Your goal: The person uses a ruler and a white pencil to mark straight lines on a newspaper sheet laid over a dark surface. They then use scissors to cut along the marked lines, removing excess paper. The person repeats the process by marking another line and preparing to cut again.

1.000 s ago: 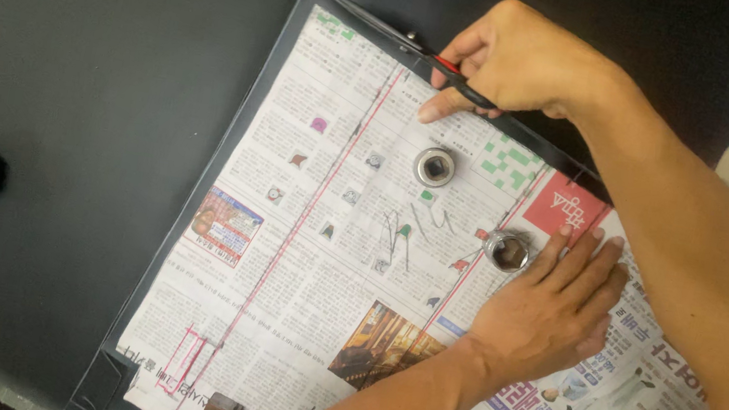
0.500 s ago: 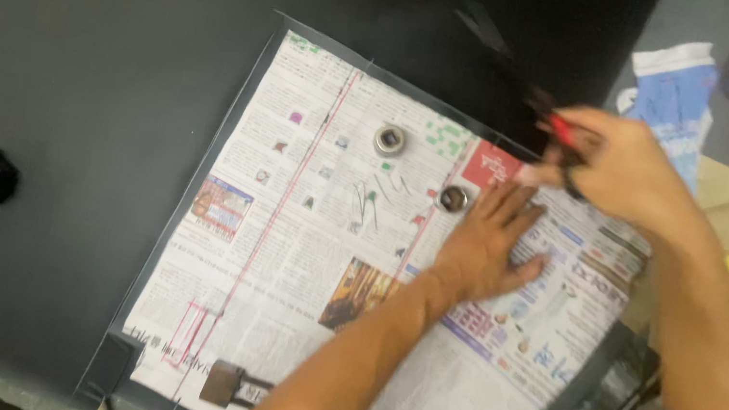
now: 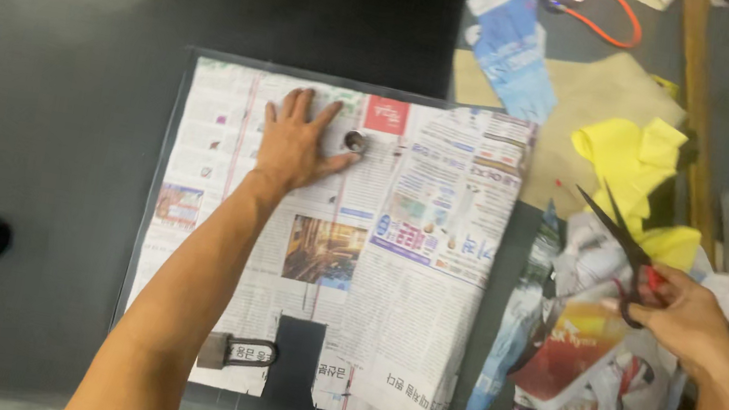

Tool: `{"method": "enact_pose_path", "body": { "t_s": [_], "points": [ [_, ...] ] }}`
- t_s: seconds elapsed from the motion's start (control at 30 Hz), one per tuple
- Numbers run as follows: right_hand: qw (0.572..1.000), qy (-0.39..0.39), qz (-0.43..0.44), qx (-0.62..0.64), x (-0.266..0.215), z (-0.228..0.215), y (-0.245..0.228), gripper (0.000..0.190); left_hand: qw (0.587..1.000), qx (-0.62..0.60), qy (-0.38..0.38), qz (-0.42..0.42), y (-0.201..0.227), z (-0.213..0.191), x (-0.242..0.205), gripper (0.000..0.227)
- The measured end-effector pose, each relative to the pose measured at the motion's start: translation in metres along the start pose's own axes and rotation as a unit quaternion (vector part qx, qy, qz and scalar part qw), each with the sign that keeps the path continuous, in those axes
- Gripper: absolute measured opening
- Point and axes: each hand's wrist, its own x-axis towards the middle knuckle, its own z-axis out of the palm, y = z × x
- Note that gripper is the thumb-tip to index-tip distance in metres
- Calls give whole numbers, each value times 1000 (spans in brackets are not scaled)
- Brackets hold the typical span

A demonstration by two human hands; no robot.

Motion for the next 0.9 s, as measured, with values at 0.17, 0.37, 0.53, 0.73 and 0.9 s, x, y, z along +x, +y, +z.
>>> {"method": "enact_pose_path", "body": {
  "t_s": [0.17, 0.37, 0.53, 0.73, 0.9],
  "points": [
    [996, -3, 69, -58, -38, 20, -3, 65, 999, 22, -19, 44, -4, 11, -10, 75],
    [980, 29, 64, -185, -84, 26, -47, 52, 997, 7, -25, 73, 6, 36, -6, 54],
    [998, 33, -46, -21, -113, 85, -97, 50, 988, -146, 33, -44, 24, 23, -22, 38],
    [983, -93, -10, 157, -125, 184, -123, 70, 875, -407, 135, -223, 57, -2, -130, 34],
    [972, -72, -27, 222, -123, 211, -104, 58, 791, -436, 186, -386, 56, -16, -279, 33]
  ]
}}
